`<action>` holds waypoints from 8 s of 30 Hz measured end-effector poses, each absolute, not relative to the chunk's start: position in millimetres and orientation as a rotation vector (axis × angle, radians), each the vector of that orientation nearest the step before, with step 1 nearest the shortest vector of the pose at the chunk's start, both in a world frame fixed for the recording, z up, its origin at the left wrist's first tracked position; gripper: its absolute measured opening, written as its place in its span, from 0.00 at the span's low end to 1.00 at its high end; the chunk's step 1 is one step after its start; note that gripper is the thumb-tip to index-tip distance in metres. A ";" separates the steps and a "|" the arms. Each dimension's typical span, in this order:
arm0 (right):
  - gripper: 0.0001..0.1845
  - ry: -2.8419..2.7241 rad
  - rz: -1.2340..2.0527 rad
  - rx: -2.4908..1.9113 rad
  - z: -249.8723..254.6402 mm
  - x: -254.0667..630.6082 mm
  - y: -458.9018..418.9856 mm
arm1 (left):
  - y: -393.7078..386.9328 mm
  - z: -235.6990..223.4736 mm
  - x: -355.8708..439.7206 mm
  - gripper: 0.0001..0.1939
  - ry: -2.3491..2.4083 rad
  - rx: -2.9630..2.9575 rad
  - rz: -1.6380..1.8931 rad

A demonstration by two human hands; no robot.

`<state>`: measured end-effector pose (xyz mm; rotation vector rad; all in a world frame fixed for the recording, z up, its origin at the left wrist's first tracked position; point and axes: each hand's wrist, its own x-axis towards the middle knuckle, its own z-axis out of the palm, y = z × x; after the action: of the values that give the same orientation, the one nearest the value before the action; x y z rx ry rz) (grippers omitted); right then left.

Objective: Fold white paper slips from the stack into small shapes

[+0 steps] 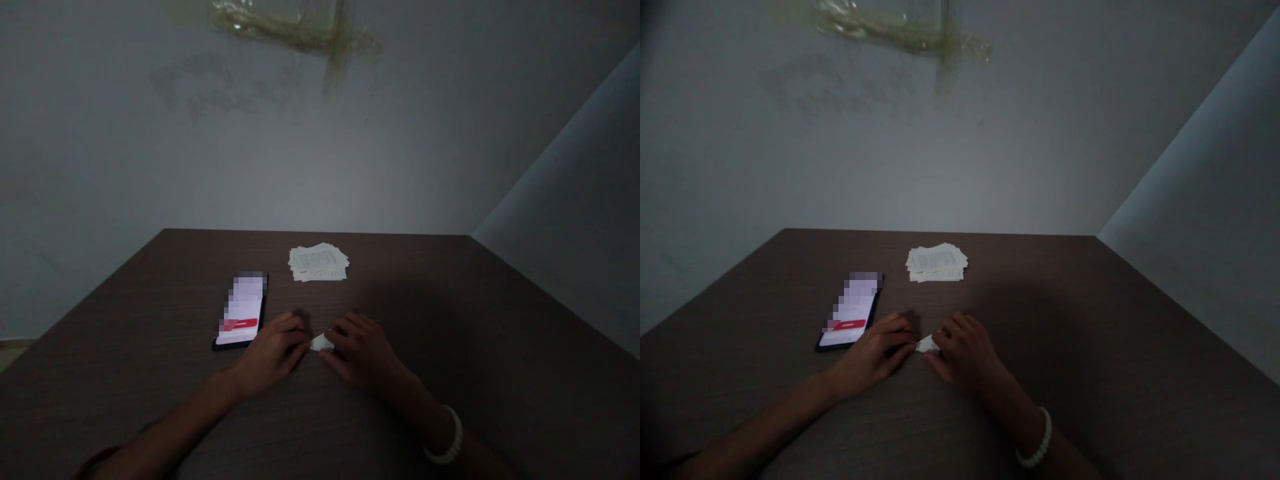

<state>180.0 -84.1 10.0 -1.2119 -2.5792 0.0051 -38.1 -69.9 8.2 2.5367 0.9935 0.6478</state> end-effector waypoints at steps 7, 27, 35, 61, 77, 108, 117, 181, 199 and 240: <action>0.07 -2.559 0.022 -1.178 8.1 176.5 -86.9 | -69.4 -0.4 -36.3 0.08 1.089 2.492 0.719; 0.12 -2.664 0.056 -0.947 0.1 180.3 -81.0 | -68.1 -4.2 -33.5 0.08 1.060 2.373 0.855; 0.16 -2.719 -0.005 -0.923 4.4 180.7 -80.4 | -66.2 -3.0 -33.9 0.08 1.080 2.355 0.848; 0.15 -2.724 0.050 -1.101 10.8 172.0 -88.3 | -82.0 -2.9 -44.1 0.11 1.075 2.932 0.618; 0.14 -2.716 0.082 -1.123 14.3 171.2 -89.7 | -82.2 -5.8 -48.6 0.15 1.150 3.023 0.799; 0.15 -2.755 0.090 -1.119 15.1 170.4 -90.5 | -81.9 -5.7 -46.3 0.15 1.138 2.948 0.617; 0.16 -2.738 0.127 -1.152 13.2 169.3 -91.3 | -81.5 -2.4 -46.3 0.15 1.026 2.971 0.633; 0.17 -2.342 0.346 -1.216 2.1 189.7 -71.1 | -77.1 -3.7 -41.6 0.09 1.285 2.667 0.671; 0.06 -2.158 0.514 -0.989 -3.0 192.2 -67.4 | -72.5 -2.1 -44.5 0.05 1.079 2.392 0.925; 0.10 -2.081 0.479 -1.162 -2.6 187.9 -73.8 | -72.0 3.4 -43.9 0.08 1.176 2.384 1.124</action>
<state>187.9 -73.8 -2.6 -1.1622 -2.0814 0.4789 -43.9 -72.0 3.4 2.3837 1.1755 1.1244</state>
